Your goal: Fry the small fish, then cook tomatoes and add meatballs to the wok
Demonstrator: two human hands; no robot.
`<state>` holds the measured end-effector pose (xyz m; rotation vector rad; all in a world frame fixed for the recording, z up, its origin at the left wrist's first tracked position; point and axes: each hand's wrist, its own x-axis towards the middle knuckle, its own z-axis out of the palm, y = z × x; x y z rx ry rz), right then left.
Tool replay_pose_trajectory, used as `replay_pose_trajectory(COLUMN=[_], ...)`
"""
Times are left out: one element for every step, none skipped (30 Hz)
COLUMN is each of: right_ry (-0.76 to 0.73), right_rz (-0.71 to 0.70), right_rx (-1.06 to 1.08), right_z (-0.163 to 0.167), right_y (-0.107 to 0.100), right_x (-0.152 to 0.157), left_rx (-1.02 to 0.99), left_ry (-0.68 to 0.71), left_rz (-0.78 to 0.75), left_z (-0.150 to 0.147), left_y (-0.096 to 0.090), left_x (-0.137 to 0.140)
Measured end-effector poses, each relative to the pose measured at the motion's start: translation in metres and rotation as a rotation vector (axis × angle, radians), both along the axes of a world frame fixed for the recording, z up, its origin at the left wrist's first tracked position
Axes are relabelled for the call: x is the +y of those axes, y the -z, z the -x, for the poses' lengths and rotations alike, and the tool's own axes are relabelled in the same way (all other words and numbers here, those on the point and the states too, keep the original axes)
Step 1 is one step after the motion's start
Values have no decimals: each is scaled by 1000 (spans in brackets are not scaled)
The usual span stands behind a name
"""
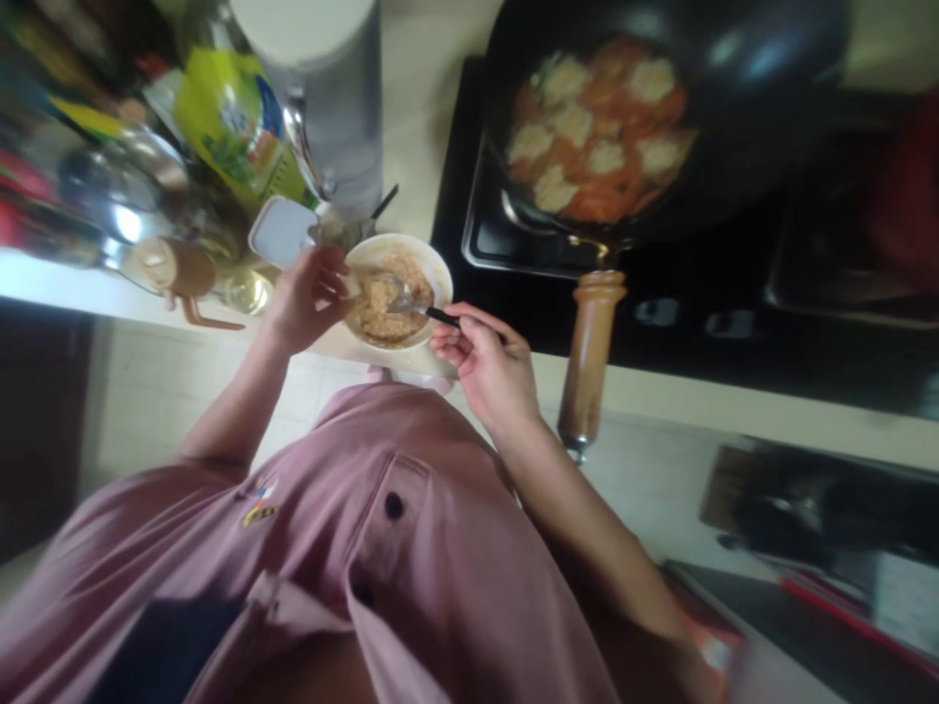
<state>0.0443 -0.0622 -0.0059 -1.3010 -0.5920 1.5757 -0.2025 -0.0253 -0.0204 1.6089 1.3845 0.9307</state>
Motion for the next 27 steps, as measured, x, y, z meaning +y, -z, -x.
replay_pose_trajectory(right_ry=[-3, -11, -26, -55, -99, -156, -221, -288, -349, -401, -447, -490, -529, -559, -574, -569, -542, -499, -449, -401, -362, -333, -313, -300, -291, -285, -280], right_rz=[-54, -109, -161, -214, -275, -350, -442, -553, -682, -819, -948, -1061, -1150, -1211, -1250, -1273, -1285, -1286, -1278, -1261, -1241, -1221, -1207, -1198, -1191, -1185, -1177], right_rx=[-35, -78, -130, -189, -254, -328, -416, -519, -635, -758, -882, -995, -1087, -1156, -1202, -1226, -1229, -1218, -1199, -1174, -1146, -1117, -1091, -1068, -1048, -1032, -1021], right_z=[-2, -3, -4, -5, -5, -5, -4, -4, -4, -4, -4, -4, -5, -6, -7, -9, -11, -14, -17, -20, -23, -27, -30, -32, -34, -36, -38], right_y=[-5, -10, -15, -21, -26, -32, -36, -40, -44, -46, -49, -50, -52, -53, -55, -56, -57, -58, -60, -61, -63, -64, -65, -66, -66, -66, -66], right_x=[-1, -2, -3, -5, -7, -8, -10, -11, -11, -11, -12, -12, -12, -12, -12, -11, -11, -10, -10, -9, -8, -7, -7, -6, -6, -7, -7], left_rx=[-101, -206, -308, -396, -459, -490, -492, -473, -445, -419, -399, -389, -386, -390, -404, -428, -465, -513, -572, -636, -701, -761, -813, -854, -887, -912, -933], left_ry=[31, 68, 104, 134, 154, 160, 154, 143, 135, 129, 124, 116, 107, 91, 69, 43, 15, -18, -53, -86, -107, -118, -119, -114, -112, -117, -135], left_rz=[82, 166, 242, 298, 325, 323, 296, 256, 221, 200, 194, 201, 218, 238, 262, 297, 343, 398, 457, 512, 554, 578, 589, 594, 600, 612, 632], left_z=[-3, -7, -12, -18, -23, -28, -32, -34, -36, -37, -38, -39, -39, -40, -40, -41, -42, -43, -44, -46, -47, -49, -50, -51, -52, -52, -53], left_y=[3, 5, 6, 6, 6, 4, 3, 1, -1, -1, -2, -1, -1, 1, 2, 4, 5, 5, 5, 4, 2, -1, -3, -6, -8, -11, -12], left_x=[1, 3, 4, 6, 8, 10, 12, 14, 16, 17, 17, 17, 17, 16, 15, 15, 14, 14, 14, 15, 16, 17, 18, 19, 20, 21, 21])
